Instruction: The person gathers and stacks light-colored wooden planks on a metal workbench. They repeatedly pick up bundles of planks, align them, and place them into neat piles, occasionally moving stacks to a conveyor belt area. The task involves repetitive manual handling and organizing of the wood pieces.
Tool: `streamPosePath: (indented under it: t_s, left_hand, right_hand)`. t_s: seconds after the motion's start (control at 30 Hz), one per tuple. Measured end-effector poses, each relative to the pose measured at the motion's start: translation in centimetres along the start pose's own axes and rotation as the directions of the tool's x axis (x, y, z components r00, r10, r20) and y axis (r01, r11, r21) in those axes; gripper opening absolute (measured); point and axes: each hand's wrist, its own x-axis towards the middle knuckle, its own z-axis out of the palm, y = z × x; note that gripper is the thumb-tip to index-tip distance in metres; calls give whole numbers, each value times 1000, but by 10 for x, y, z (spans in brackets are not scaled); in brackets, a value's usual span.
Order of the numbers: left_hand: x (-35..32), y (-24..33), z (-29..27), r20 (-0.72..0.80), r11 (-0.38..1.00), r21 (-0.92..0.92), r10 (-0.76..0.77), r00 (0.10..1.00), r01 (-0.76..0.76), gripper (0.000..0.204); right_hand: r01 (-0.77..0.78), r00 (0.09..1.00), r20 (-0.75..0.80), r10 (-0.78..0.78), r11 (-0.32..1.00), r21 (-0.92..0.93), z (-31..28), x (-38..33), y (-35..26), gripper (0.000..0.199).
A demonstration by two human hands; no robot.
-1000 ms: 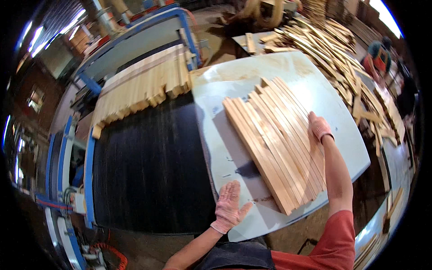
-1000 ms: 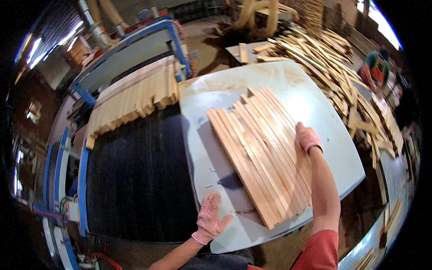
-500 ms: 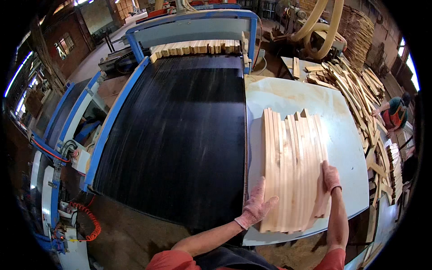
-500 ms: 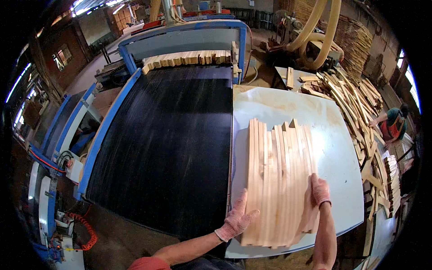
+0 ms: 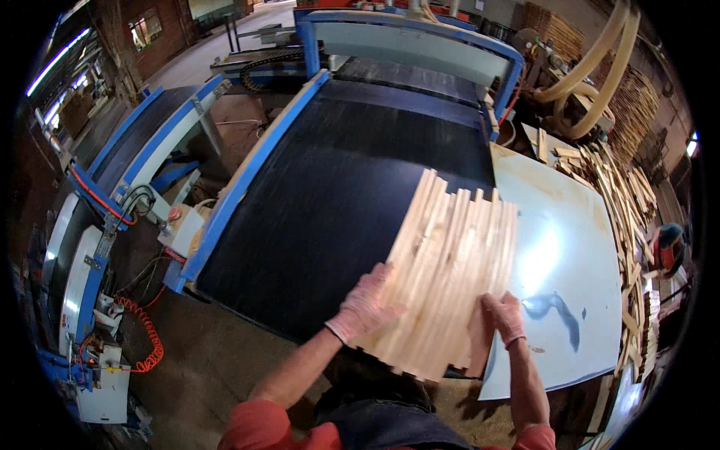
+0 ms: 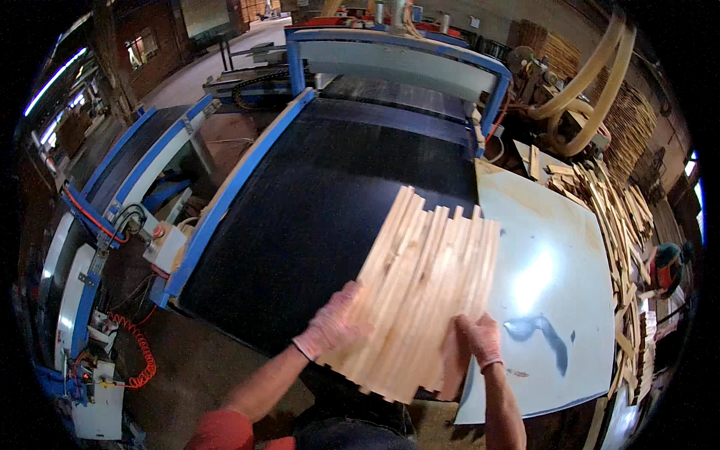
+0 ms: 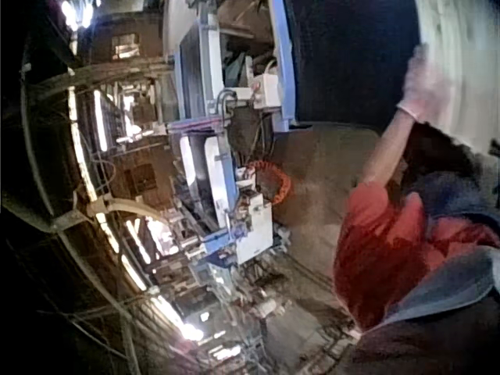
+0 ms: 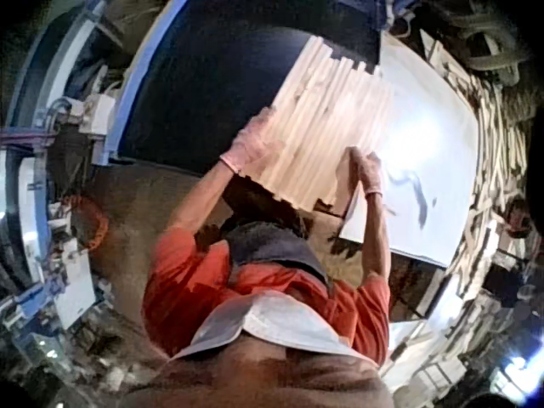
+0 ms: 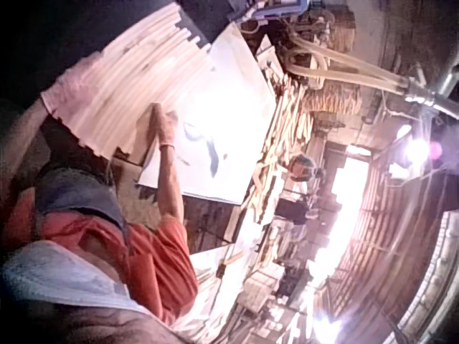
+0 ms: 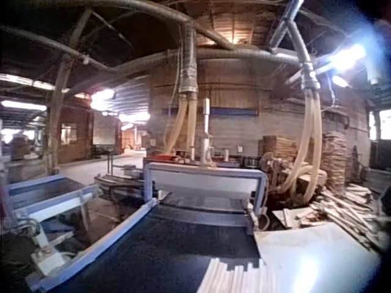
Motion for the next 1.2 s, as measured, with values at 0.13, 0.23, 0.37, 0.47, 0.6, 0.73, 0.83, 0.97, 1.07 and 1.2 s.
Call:
streamPosePath:
  t_s: [0.13,0.23,0.37,0.47,0.6,0.73,0.83,0.97,1.07,1.2]
  left_hand:
    - [-13,-62,-129,31,906,413,-109,994,87,106]
    - [-27,-92,-201,-37,782,596,-198,980,180,102]
    - [-39,-114,-262,-204,527,751,-388,899,398,100]
    - [-40,-114,-279,-258,536,683,-458,851,496,98]
    - [-34,-137,-281,-342,476,708,-415,843,521,97]
    - [-21,-136,-272,-336,452,714,-449,828,535,96]
    - [-29,-152,-276,-341,438,733,-425,838,520,98]
    - [-36,-151,-285,-340,515,680,-409,847,522,94]
    - [-36,-99,-272,-130,769,528,-346,929,360,77]
    - [-88,25,-149,21,890,-430,-160,987,154,42]
  right_hand:
    - [142,963,170,-211,928,344,111,-35,-92,50]
    - [246,922,252,-294,947,205,172,-36,-140,55]
    - [309,865,264,-427,867,391,260,-55,-191,50]
    - [203,827,358,-434,823,530,304,-82,-234,44]
    - [388,868,240,-434,896,217,346,-77,-236,57]
    - [104,733,466,-495,759,643,325,-55,-203,54]
    - [176,645,538,-543,791,586,298,-96,-189,48]
    - [144,561,670,-487,854,500,273,-154,-127,74]
    - [168,474,691,-546,826,538,254,-197,-55,76]
    - [244,500,843,-198,966,82,215,-220,85,76]
